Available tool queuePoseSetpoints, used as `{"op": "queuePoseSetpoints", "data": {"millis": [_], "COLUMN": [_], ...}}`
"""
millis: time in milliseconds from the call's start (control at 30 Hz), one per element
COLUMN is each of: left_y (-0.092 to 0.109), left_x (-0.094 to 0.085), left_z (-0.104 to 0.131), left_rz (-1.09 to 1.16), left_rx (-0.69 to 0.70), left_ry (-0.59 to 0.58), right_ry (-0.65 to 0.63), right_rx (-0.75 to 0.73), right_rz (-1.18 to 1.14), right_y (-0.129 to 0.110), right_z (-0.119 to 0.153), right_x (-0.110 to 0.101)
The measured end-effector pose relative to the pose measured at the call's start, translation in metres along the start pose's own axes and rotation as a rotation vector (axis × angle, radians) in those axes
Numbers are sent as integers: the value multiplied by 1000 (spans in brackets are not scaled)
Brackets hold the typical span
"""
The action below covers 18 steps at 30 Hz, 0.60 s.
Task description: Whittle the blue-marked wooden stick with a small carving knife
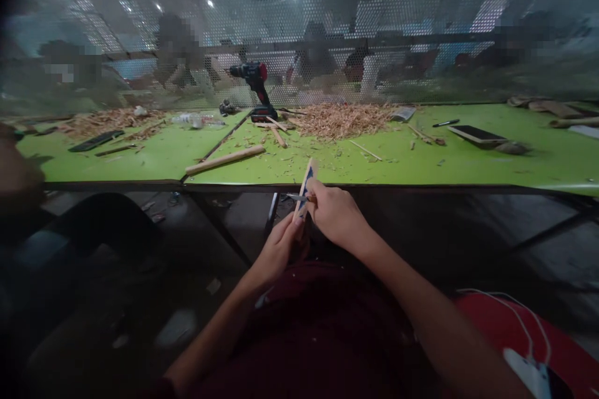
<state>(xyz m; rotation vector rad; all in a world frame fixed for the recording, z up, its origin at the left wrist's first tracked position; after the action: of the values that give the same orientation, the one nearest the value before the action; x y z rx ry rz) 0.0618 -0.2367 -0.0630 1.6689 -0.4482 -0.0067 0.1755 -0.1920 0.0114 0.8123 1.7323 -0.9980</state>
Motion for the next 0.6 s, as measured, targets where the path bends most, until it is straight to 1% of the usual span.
{"op": "queuePoseSetpoints", "data": {"millis": [100, 200, 267, 300, 367, 433, 500, 600], "left_y": [-1, -1, 1, 2, 4, 6, 8, 9], "left_x": [1, 0, 0, 0, 3, 5, 7, 6], "left_z": [2, 2, 2, 3, 3, 4, 5, 3], "left_rz": [-82, -107, -119, -132, -157, -157, -139, -121], "left_rx": [10, 7, 21, 33, 57, 70, 79, 86], "left_ry": [3, 38, 63, 72, 71, 72, 88, 127], "right_ry": [25, 133, 189, 172, 53, -55, -67, -3], "right_rx": [23, 82, 143, 168, 181, 155, 118, 88], "right_rz": [1, -14, 68, 138, 284, 385, 436, 467], "right_y": [6, 16, 19, 18, 12, 3, -6, -11], "right_z": [4, 9, 12, 13, 14, 15, 14, 12], "right_x": [-5, -12, -15, -13, -6, 2, 8, 12]}}
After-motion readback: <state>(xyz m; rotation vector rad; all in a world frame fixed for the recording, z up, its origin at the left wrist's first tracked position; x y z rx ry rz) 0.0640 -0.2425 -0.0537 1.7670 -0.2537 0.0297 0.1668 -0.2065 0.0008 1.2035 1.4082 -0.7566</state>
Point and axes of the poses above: each hand's wrist, its own z-axis away from the middle knuckle, its own x-axis out of the palm, y = z × x, the point moved 3 cm from there along -z, towards the middle knuckle, and after that the axes turned 3 degrees about -y, right-handed, at the moved point
